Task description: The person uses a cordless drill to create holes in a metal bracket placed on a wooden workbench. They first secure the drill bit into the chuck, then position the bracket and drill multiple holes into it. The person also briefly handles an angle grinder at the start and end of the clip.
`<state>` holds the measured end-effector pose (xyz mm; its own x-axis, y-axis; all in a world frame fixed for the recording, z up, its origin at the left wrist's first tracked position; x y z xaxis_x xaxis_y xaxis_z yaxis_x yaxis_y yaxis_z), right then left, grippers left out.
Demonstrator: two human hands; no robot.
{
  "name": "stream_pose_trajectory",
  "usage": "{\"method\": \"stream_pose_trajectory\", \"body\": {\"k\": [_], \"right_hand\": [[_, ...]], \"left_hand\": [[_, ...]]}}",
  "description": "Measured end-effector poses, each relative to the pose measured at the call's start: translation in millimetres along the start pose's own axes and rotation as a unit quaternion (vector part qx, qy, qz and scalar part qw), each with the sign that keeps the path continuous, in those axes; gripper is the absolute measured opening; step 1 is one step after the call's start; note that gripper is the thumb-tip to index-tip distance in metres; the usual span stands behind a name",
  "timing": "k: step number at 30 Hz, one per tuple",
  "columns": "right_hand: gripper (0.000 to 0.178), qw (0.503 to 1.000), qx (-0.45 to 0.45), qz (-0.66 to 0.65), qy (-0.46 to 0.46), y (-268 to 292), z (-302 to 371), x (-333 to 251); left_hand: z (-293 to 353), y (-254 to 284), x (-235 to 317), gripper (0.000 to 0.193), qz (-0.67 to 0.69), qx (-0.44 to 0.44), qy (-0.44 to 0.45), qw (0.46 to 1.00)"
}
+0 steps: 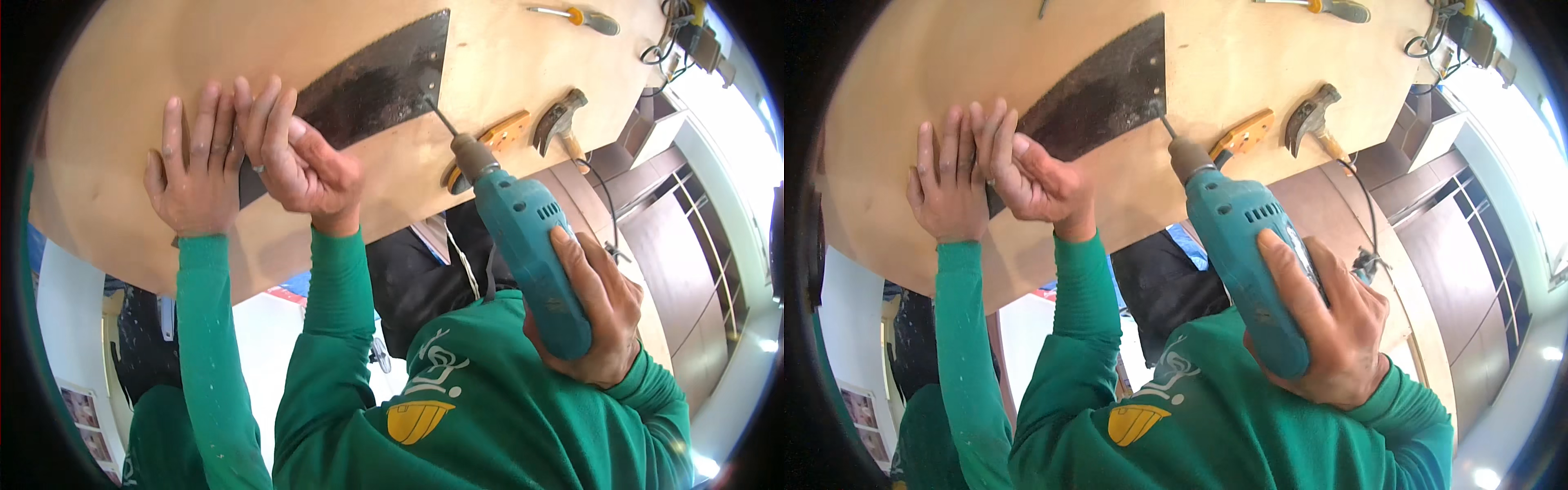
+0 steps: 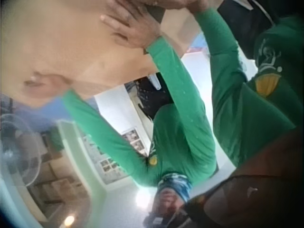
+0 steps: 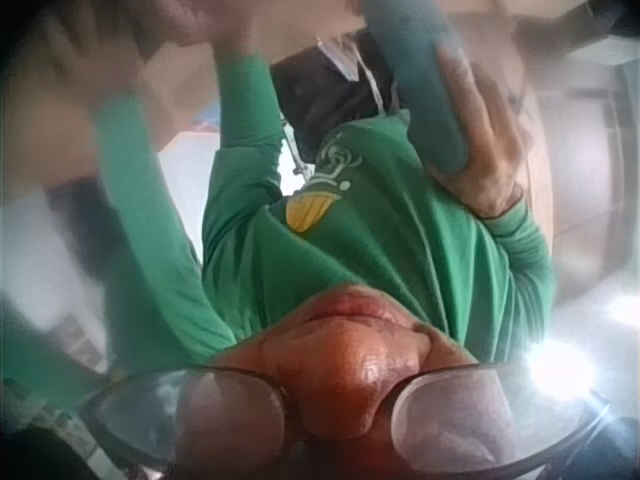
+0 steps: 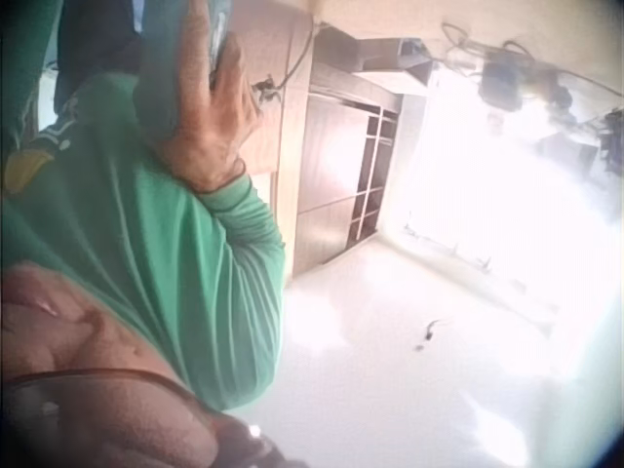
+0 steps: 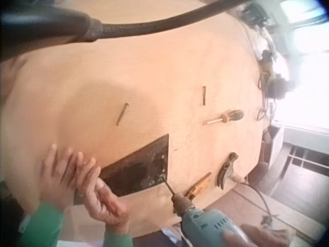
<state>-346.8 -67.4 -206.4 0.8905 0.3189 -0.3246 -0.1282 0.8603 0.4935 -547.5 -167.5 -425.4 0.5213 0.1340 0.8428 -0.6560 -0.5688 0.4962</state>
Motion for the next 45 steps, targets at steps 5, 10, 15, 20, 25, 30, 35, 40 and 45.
{"method": "stream_pose_trajectory", "body": {"k": [5,10,15,20,25,30,35,40,45], "right_hand": [[0.095,0.997,0.036,-0.064,0.026,-11,7,20],[0.097,0.999,0.028,-0.041,0.02,-7,6,11],[0.098,1.0,-0.003,-0.025,-0.008,6,-2,-3],[0.096,1.0,-0.006,-0.024,-0.016,15,-11,-11],[0.092,0.997,0.001,-0.071,-0.016,24,-17,-6],[0.091,0.996,0.013,-0.084,-0.02,14,-10,6],[0.088,0.996,-0.016,-0.08,-0.028,8,-5,6],[0.094,0.999,-0.011,-0.038,-0.022,18,-12,-6],[0.092,0.999,-0.006,-0.037,-0.03,26,-20,-12]], "left_hand": [[0,0,-3,0.032,0.0,0.005,0.007,1.0],[-1,-1,-5,0.031,0.014,0.007,0.011,1.0],[0,1,-7,0.031,0.009,-0.004,0.026,1.0],[2,2,-6,0.031,0.013,0.007,0.032,0.999],[2,1,-7,0.032,0.017,-0.001,0.043,0.999],[-1,1,-7,0.033,0.01,-0.005,0.026,1.0],[-4,0,-5,0.033,0.018,-0.005,0.014,1.0],[-4,0,-3,0.031,-0.006,-0.043,0.019,0.999],[-2,0,-5,0.032,0.0,-0.017,0.027,0.999]]}}
Point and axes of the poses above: each hand's wrist, its own z-axis away from the middle knuckle, its own y-axis out of the back of the hand, x = y × z, the point moved 8 cm from there along -z, towards the middle knuckle, and after that the axes turned 10 degrees about -x, right-handed, at the moved point
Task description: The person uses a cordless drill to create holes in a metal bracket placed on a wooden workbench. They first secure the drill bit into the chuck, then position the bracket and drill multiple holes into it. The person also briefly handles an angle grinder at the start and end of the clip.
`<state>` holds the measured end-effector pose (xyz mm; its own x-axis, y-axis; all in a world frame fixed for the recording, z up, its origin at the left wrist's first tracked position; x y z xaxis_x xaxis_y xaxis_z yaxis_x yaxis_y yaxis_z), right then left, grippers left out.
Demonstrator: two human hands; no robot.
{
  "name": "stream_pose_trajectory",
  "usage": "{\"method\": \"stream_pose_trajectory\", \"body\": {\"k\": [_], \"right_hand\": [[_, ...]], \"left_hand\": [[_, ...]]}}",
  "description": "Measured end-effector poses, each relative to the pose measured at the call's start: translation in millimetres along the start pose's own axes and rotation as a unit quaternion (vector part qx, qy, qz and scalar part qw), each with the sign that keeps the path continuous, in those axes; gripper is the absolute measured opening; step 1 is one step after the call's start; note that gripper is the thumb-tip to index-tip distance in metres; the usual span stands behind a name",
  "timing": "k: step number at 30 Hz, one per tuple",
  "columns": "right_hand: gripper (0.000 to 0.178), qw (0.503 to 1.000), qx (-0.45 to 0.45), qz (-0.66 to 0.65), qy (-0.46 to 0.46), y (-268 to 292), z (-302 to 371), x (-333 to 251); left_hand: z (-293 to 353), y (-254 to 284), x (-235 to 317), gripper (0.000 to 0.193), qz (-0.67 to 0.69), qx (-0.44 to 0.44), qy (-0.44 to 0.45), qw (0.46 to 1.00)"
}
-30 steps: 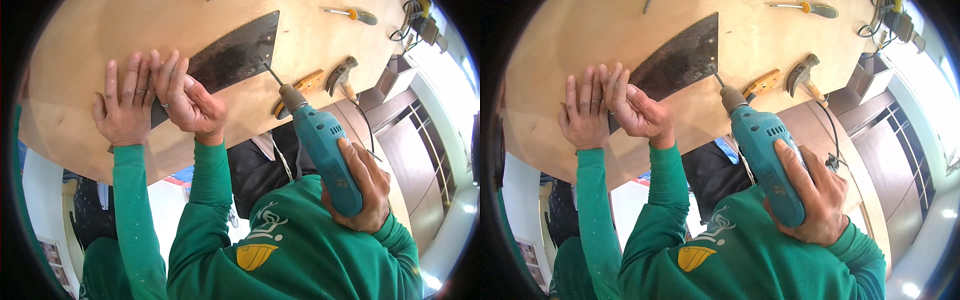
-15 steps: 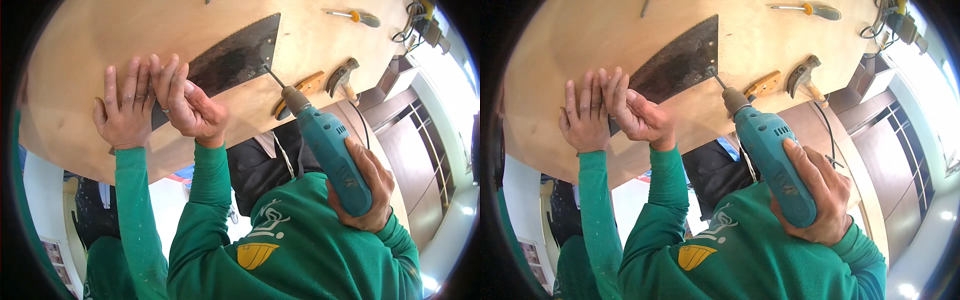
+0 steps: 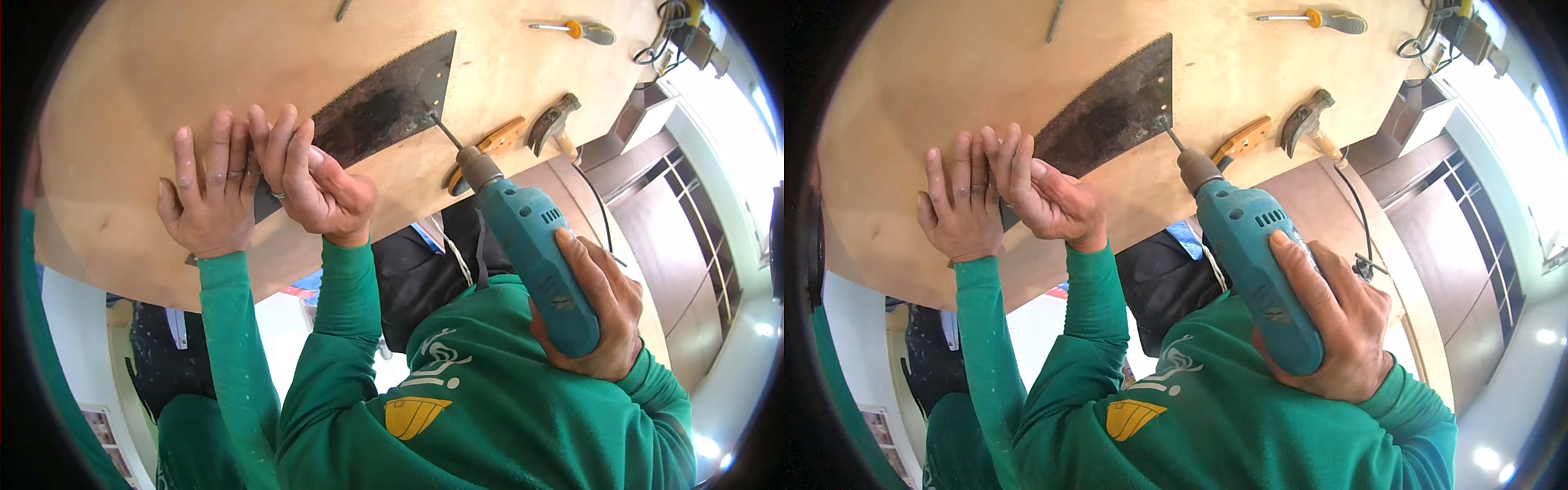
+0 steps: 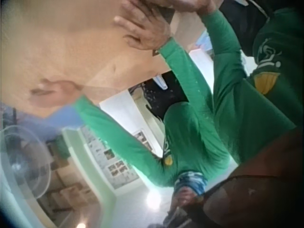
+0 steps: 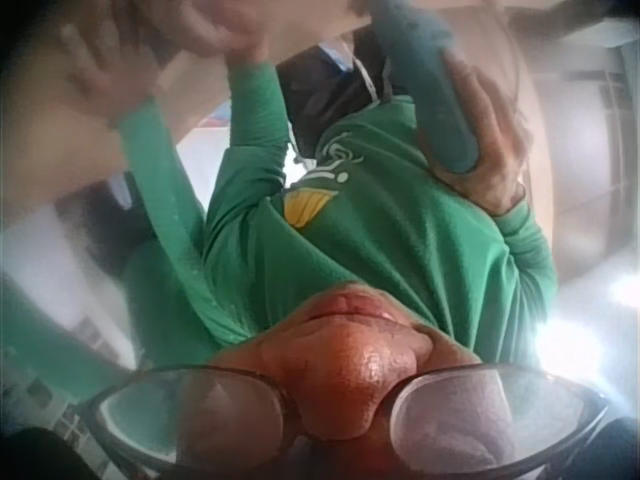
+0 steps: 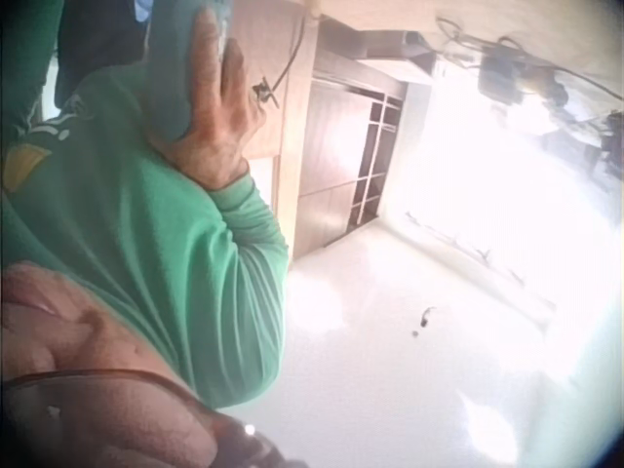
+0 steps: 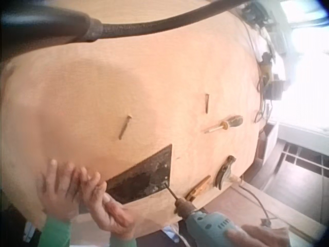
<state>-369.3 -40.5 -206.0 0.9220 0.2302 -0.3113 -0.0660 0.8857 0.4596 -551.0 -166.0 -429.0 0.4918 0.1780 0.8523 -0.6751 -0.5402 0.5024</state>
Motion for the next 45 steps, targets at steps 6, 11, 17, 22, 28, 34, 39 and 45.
{"method": "stream_pose_trajectory", "body": {"k": [6,11,17,22,28,34,39,45], "right_hand": [[0.088,1.0,-0.002,-0.007,-0.006,6,-5,4],[0.086,0.999,0.016,-0.032,-0.009,-3,1,9],[0.084,0.999,0.015,-0.033,0.018,-20,9,8],[0.085,0.996,0.024,-0.083,-0.011,-23,22,18],[0.092,0.997,0.042,-0.059,0.039,-36,46,20],[0.094,0.995,0.056,-0.07,0.051,-50,44,19],[0.094,0.994,0.062,-0.049,0.071,-53,39,19],[0.095,0.995,0.059,-0.043,0.071,-56,32,17]], "left_hand": [[-2,1,2,0.031,0.004,0.005,-0.007,1.0],[-1,-2,1,0.031,0.015,0.0,-0.01,1.0],[10,12,5,0.03,-0.007,0.043,-0.003,0.999],[0,-4,-5,0.035,0.019,0.021,-0.012,1.0],[2,-1,-7,0.037,0.048,0.055,-0.05,0.996],[5,-10,-8,0.034,0.066,0.077,-0.056,0.993],[8,3,-6,0.034,0.052,0.087,-0.059,0.993],[8,6,-7,0.034,0.052,0.087,-0.057,0.993]]}}
Point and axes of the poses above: each hand's wrist, its own z-axis away from the middle knuckle, its own y-axis out of the back of the hand, x = y × z, the point moved 8 cm from there along -z, towards the middle knuckle, and after that the axes turned 10 degrees about -x, right-handed, at the moved point
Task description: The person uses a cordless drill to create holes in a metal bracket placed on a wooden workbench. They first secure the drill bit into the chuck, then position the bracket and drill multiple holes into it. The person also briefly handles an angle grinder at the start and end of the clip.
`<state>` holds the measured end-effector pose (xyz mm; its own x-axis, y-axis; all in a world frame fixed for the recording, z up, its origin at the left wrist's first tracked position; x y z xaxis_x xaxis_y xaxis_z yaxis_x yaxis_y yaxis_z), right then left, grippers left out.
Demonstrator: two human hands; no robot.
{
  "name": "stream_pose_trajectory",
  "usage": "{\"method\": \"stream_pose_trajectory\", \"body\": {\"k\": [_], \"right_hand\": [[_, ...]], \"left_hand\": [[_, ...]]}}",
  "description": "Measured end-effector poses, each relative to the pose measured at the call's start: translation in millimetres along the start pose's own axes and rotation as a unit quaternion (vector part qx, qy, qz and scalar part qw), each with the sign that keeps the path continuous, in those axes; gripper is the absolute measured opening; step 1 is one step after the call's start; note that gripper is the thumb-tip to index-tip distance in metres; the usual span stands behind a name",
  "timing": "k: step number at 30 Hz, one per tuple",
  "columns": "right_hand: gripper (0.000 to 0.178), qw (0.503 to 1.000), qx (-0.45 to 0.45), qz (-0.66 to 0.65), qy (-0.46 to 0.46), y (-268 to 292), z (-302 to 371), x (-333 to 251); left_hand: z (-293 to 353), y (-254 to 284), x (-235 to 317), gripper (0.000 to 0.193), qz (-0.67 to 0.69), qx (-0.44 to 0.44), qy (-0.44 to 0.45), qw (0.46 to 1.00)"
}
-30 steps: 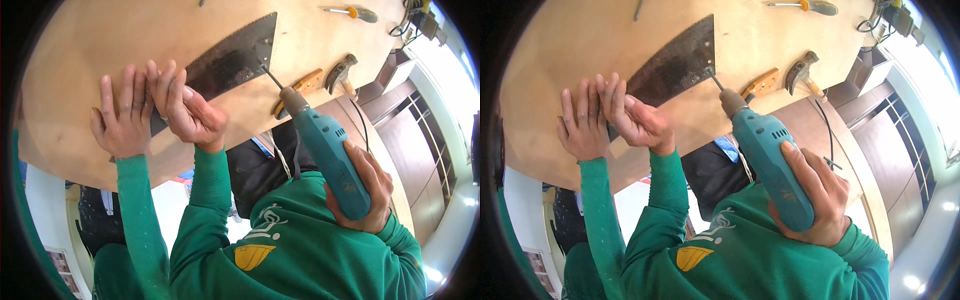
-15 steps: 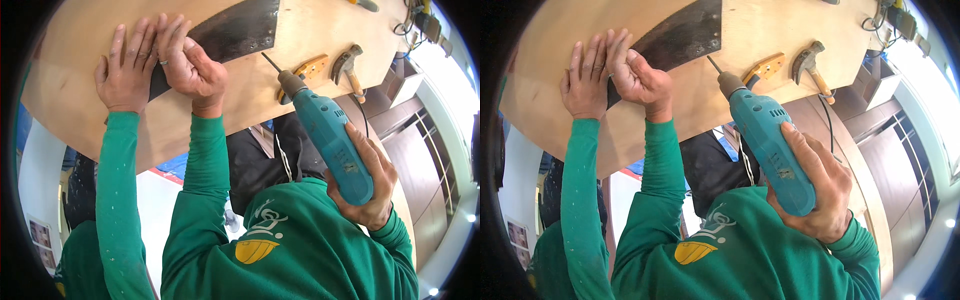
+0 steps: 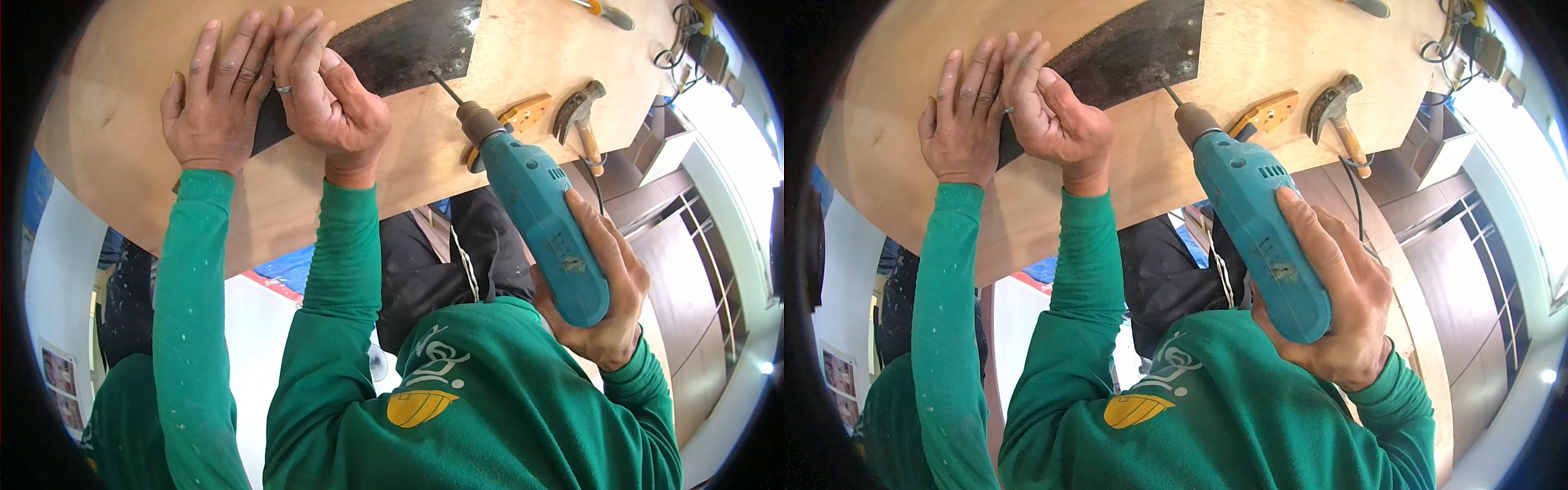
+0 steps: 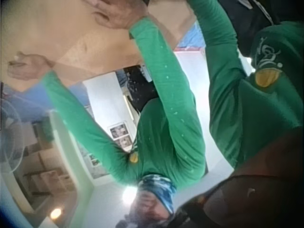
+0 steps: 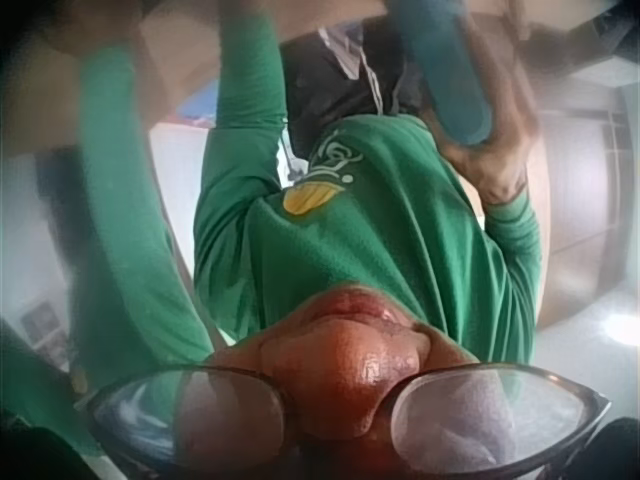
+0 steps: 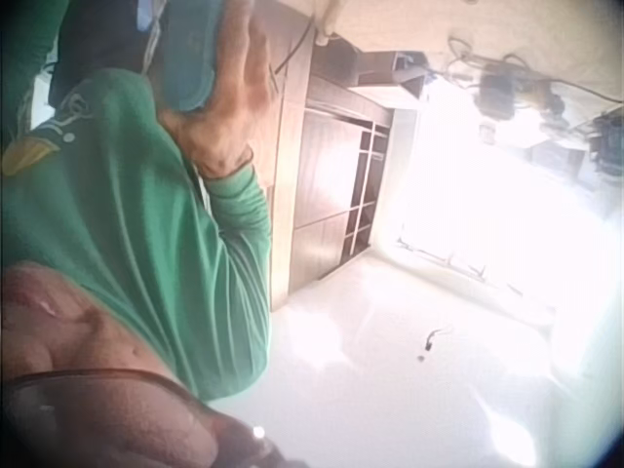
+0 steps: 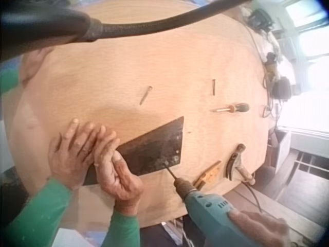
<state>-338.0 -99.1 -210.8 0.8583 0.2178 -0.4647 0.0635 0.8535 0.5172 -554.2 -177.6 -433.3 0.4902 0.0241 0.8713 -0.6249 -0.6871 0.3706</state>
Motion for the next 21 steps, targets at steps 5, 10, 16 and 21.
{"method": "stream_pose_trajectory", "body": {"k": [5,10,16,21], "right_hand": [[0.09,0.994,-0.071,0.071,-0.031,5,-8,-19],[0.096,0.989,-0.079,0.126,-0.014,3,-16,-30],[0.095,0.985,-0.087,0.137,-0.051,17,-29,-46],[0.095,0.979,-0.125,0.157,-0.039,28,-45,-55]], "left_hand": [[-4,-8,-4,0.034,0.017,-0.012,0.006,1.0],[1,6,2,0.034,-0.003,-0.002,0.021,1.0],[-3,-4,-1,0.032,0.043,-0.019,0.037,0.998],[-2,0,-1,0.034,0.036,-0.019,0.037,0.998]]}}
Point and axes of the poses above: each hand's wrist, its own z-axis away from the middle knuckle, its own y-axis out of the back of the hand, x = y × z, the point moved 8 cm from there along -z, towards the middle knuckle, and after that the axes turned 10 degrees about -x, right-handed, at the moved point
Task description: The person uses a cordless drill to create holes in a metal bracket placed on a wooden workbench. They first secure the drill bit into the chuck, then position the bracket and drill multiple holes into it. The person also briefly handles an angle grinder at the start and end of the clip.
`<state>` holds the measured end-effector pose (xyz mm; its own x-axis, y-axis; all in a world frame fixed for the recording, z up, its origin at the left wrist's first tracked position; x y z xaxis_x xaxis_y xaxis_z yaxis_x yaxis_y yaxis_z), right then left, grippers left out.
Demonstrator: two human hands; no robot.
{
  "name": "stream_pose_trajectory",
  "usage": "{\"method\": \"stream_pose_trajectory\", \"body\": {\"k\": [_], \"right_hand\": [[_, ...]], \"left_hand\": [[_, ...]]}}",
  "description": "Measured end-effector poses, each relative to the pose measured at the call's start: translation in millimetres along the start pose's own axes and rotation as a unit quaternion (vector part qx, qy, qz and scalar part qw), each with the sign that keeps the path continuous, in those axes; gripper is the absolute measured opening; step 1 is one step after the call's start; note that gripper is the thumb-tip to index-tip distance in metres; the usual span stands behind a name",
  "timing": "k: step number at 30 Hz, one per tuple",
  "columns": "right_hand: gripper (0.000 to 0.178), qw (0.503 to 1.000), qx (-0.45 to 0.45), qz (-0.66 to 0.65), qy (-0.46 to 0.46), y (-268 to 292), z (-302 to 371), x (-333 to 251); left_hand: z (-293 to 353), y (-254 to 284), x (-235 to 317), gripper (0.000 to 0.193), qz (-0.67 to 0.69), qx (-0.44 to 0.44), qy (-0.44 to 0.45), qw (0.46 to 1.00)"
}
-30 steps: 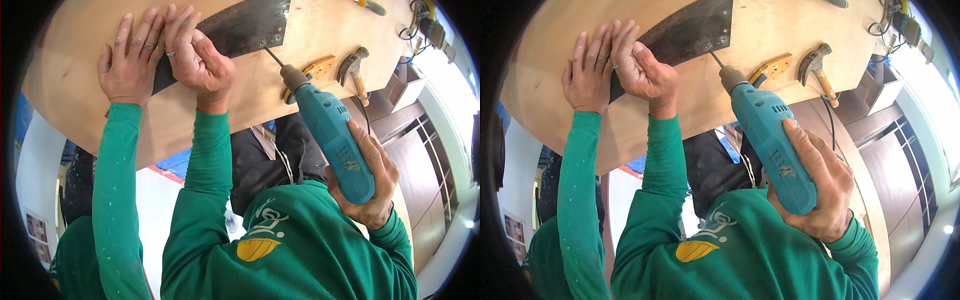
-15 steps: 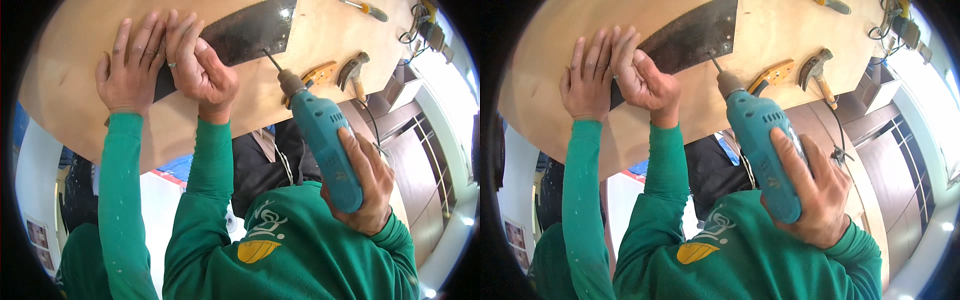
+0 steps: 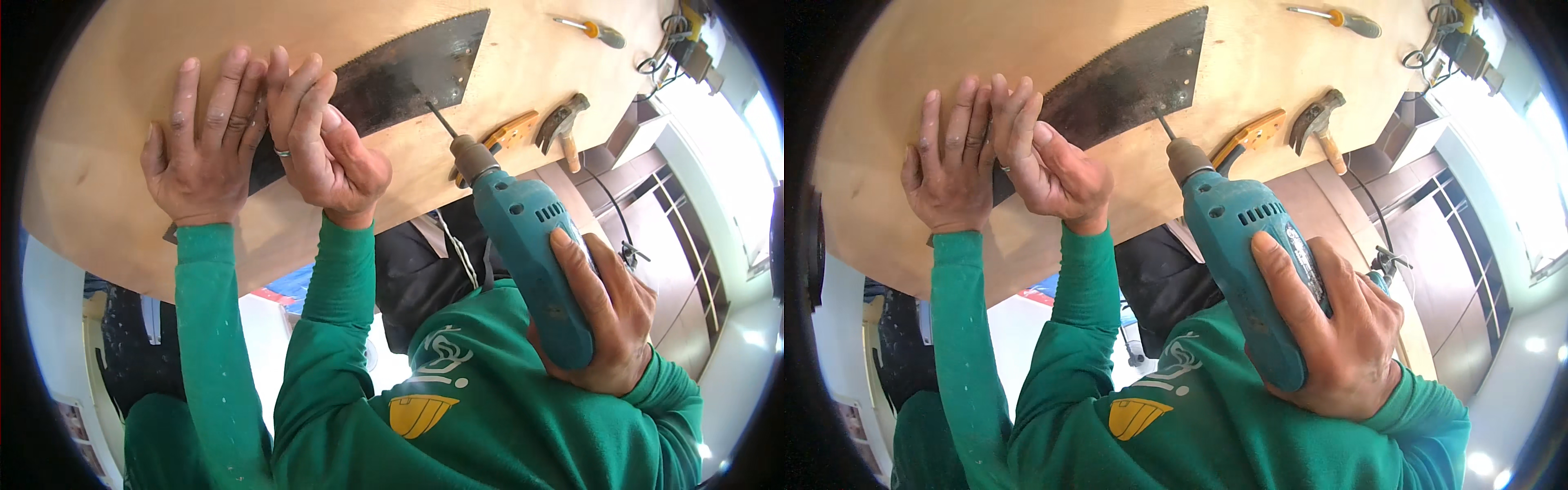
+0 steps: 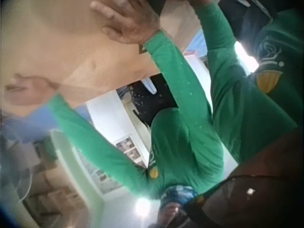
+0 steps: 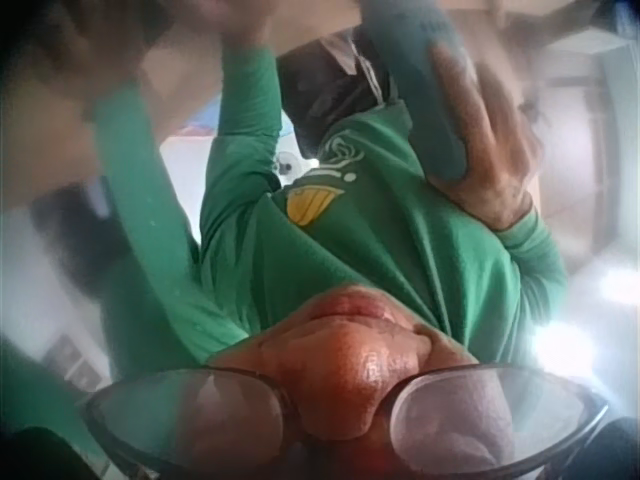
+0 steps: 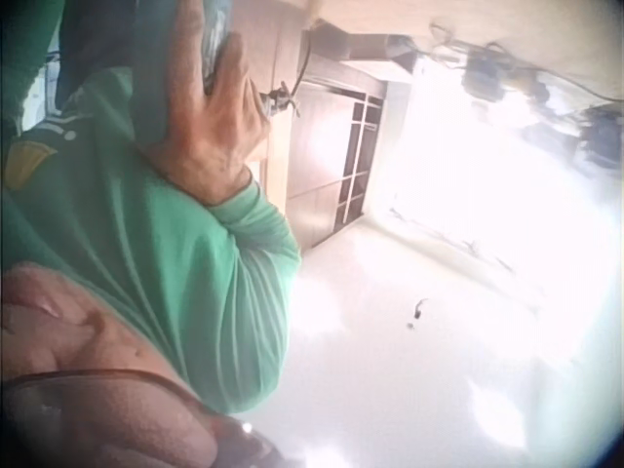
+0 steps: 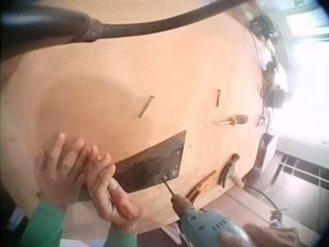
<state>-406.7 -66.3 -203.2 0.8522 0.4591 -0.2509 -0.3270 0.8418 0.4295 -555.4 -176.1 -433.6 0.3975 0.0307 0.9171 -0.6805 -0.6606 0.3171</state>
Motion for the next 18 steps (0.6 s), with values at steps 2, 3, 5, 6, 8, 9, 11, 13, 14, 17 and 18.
{"method": "stream_pose_trajectory", "body": {"k": [2,3,5,6,8,9,11,13,14,17,18], "right_hand": [[0.095,1.0,-0.011,0.006,0.006,5,-5,0],[0.095,1.0,-0.014,0.008,0.009,7,-5,0],[0.096,1.0,-0.013,0.003,0.018,7,-3,4],[0.097,1.0,-0.009,-0.003,0.021,7,-4,8],[0.099,1.0,0.001,-0.018,0.026,7,-3,15],[0.101,0.999,0.0,-0.03,0.027,5,-1,18],[0.103,0.998,0.005,-0.054,0.027,0,3,24],[0.105,0.997,0.011,-0.066,0.029,-6,6,28],[0.105,0.997,0.016,-0.071,0.03,-10,8,29],[0.105,0.994,0.046,-0.092,0.025,-24,14,34],[0.104,0.994,0.053,-0.092,0.024,-27,15,33]], "left_hand": [[1,-1,-3,0.034,0.001,0.004,0.002,1.0],[1,0,-3,0.034,0.001,0.005,0.004,1.0],[1,3,0,0.034,0.001,0.005,0.01,1.0],[0,2,-1,0.034,0.001,0.005,0.011,1.0],[-1,2,0,0.034,0.002,0.003,0.015,1.0],[0,1,1,0.034,0.001,-0.003,0.016,1.0],[0,0,1,0.035,-0.002,-0.016,0.016,1.0],[0,0,0,0.035,-0.005,-0.022,0.016,1.0],[-1,0,-1,0.035,-0.004,-0.023,0.015,1.0],[-2,-3,-1,0.036,0.01,-0.022,0.013,1.0],[-1,-3,-1,0.036,0.017,-0.023,0.014,0.999]]}}
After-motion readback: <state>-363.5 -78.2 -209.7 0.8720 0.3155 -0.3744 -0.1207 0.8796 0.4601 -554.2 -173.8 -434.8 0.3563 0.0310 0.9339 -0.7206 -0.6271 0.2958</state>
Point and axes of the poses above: each hand's wrist, its own z-axis away from the middle knuckle, its own y-axis out of the back of the hand, x = y × z, the point moved 8 cm from there along -z, towards the middle knuckle, and after that the axes turned 10 degrees about -x, right-handed, at the moved point
